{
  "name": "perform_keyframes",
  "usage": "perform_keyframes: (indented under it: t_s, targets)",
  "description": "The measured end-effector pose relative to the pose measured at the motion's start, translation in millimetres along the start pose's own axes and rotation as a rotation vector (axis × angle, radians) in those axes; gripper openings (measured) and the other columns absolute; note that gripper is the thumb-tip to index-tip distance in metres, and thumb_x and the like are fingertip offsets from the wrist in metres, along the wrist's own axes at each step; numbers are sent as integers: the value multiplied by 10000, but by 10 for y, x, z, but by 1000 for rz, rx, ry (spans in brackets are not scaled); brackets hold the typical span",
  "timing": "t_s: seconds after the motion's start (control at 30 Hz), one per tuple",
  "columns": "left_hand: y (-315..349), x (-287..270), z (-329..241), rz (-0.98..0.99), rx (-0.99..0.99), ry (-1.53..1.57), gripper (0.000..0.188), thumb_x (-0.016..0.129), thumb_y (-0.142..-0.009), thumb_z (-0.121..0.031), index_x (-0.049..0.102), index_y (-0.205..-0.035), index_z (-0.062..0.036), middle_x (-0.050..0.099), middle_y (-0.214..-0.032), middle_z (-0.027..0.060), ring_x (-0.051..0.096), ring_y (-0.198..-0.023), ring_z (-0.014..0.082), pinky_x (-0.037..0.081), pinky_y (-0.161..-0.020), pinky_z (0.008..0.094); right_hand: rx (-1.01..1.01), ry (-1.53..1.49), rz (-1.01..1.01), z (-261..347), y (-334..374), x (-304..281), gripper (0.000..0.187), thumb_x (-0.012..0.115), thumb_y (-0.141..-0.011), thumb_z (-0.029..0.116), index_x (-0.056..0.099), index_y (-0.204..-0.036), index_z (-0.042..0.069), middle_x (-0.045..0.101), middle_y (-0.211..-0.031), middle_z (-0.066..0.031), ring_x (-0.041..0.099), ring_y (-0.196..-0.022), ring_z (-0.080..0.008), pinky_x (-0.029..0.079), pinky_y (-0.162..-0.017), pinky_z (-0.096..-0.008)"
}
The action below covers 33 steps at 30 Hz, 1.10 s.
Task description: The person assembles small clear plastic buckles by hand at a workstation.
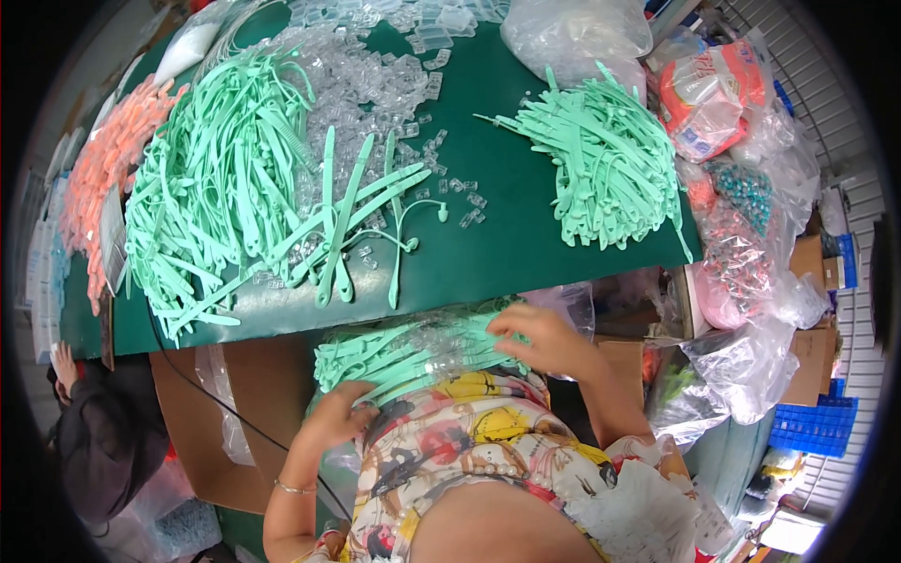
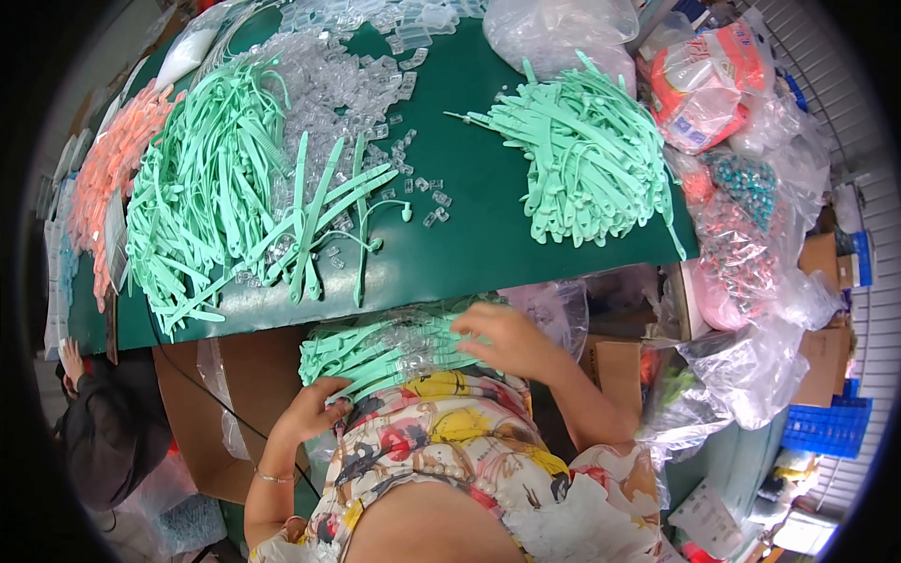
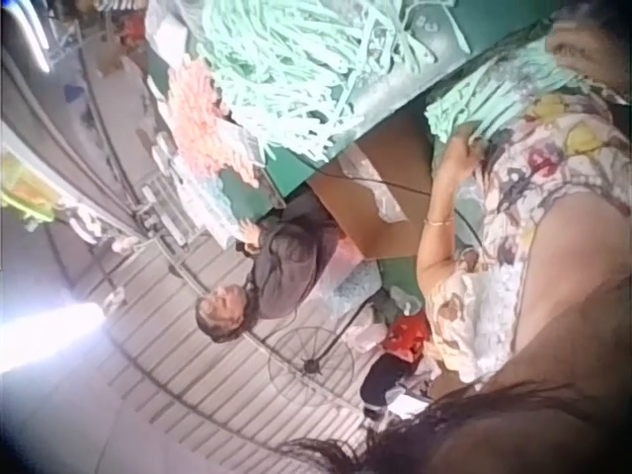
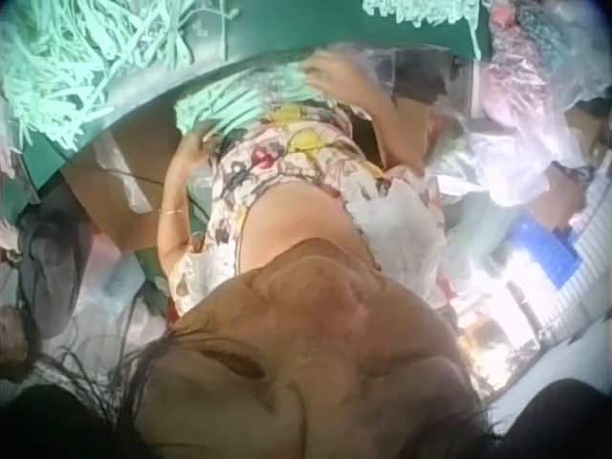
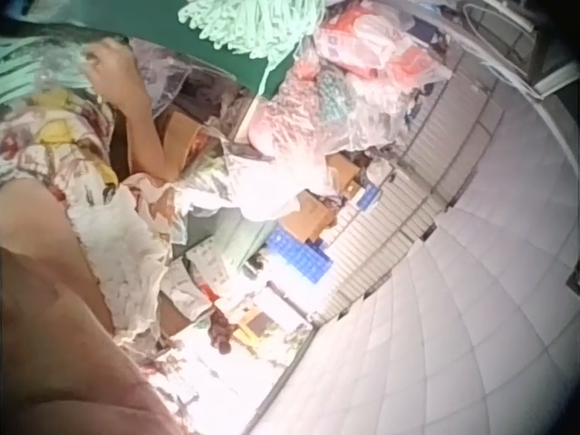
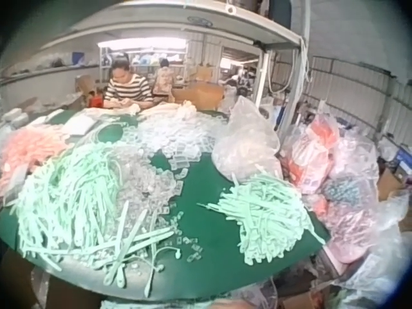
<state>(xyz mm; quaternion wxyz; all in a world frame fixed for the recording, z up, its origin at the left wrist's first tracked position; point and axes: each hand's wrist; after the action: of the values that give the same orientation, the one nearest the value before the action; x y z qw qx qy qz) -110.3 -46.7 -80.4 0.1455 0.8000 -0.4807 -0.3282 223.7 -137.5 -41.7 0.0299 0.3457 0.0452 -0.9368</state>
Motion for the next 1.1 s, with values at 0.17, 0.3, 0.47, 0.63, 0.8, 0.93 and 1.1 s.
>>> perform_keyframes:
  t_s: [0.17,0.3,0.47,0.63,0.8,0.93,1.1]
  targets:
    - [222,10,-204,-184,137,-390,351,649,-709,-178,562,-1027,-57,549,-975,138,510,-936,312,427,-779,387,-106,454,-618,-56,-654,-877,145,616,-710,71,593,-852,49,578,-809,-97,542,-749,-283,422,-664,-357]
    - [90,-63,-458,-298,257,-557,306,644,-715,-182,567,-981,-52,558,-892,127,530,-856,306,427,-725,401,-7,964,-731,-488,-1172,-1408,214,622,-707,138,596,-909,74,579,-914,-90,524,-894,-278,414,-738,-414]
    - [-323,-444,-928,-581,638,-357,167,624,-736,-116,575,-871,-32,553,-723,117,557,-667,302,452,-571,377,375,1079,-432,-761,-1370,-1640,188,598,-703,157,610,-879,91,583,-899,-103,534,-912,-282,423,-755,-424]
    - [-790,-934,-1289,-963,570,-324,146,637,-727,-118,593,-834,-29,563,-705,103,553,-632,264,437,-562,341,80,824,-650,-725,-1372,-1730,149,569,-692,84,600,-837,75,585,-847,-119,557,-810,-314,437,-671,-393]
    - [-1311,-1110,-1306,-1017,344,-659,148,637,-680,-174,618,-738,-39,566,-699,112,574,-701,285,431,-593,389,6,-45,-759,-587,-1260,-2124,112,513,-814,62,544,-912,15,553,-776,-39,509,-616,-107,393,-552,-216]
    - [-1445,-1141,-1297,-1013,214,-819,141,629,-695,-186,602,-718,-49,576,-734,109,571,-684,293,441,-601,379,-165,-441,-823,178,-983,-2343,156,491,-821,47,499,-963,-18,537,-765,-46,468,-571,-94,385,-535,-205]
    - [-1434,-1200,-1211,-1028,298,-699,69,568,-646,-110,598,-638,-48,567,-669,119,564,-618,293,406,-572,407,-201,-727,-597,725,-815,-1938,168,481,-764,40,482,-919,-24,509,-727,-85,470,-547,-111,381,-466,-201]
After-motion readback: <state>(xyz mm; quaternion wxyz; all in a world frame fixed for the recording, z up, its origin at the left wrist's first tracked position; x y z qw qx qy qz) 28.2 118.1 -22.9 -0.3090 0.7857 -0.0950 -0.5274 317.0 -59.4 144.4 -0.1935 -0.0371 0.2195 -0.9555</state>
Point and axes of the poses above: each hand's wrist, its own y-axis away from the middle knuckle, its own x-axis out of the palm, z = x × y
